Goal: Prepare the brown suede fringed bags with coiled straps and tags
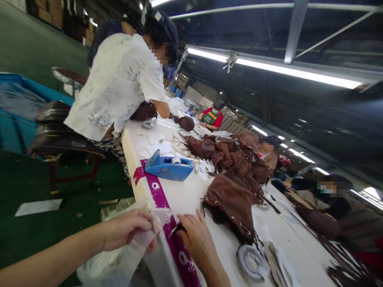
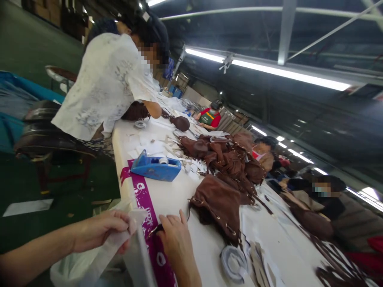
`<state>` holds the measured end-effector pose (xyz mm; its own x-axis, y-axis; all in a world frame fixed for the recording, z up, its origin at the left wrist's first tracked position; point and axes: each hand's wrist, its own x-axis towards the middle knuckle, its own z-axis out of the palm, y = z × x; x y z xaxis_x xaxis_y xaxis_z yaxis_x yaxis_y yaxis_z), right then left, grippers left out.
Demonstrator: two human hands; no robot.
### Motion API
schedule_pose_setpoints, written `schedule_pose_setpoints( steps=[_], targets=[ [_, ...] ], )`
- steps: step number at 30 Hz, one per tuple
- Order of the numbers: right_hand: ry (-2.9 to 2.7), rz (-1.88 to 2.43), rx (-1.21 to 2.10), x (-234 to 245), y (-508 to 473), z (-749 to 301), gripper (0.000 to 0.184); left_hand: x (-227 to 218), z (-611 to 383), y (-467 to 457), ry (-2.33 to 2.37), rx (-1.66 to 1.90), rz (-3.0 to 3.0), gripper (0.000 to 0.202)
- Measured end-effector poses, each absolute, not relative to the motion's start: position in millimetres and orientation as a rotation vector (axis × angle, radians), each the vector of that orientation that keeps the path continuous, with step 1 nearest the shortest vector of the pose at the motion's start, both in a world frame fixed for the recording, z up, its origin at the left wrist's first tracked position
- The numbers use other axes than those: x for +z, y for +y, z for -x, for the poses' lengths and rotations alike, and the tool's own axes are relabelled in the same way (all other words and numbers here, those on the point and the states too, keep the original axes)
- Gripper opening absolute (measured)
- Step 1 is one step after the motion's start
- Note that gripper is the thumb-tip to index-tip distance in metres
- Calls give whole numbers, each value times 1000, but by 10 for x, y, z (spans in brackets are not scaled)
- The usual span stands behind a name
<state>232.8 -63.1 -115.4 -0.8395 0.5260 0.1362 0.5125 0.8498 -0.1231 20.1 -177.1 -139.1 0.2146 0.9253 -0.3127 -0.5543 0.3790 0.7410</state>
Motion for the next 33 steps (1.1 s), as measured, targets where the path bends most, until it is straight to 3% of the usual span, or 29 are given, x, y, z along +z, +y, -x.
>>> schedule_pose_setpoints(
  steps=[3,9,15,20,26,31,33],
  targets=[
    [-2897,941,129,-1161,-648,-2226,19,-1372,-78,-1697,819,1184,-530,17],
    [-2736,939,385,-1231,-591,-2268,23,-1400,55,-1680,893,1232,-546,16],
    [-2538,840,541,-1282,-517,-2217,13,-1307,-129,-1728,1096,1208,-1140,12],
    [-2558,700,583,-1329,-521,-2182,18,-1268,-404,-1691,1206,1176,-1452,23],
    [-2643,508,570,-1347,-532,-2186,23,-1404,-427,-1642,1312,1251,-1358,26],
    [-2649,407,506,-1377,-452,-2100,36,-1381,-301,-1590,1039,1328,-1093,21],
    [-2625,409,495,-1380,-399,-2060,31,-1403,-281,-1561,952,1332,-825,25]
  ],
)
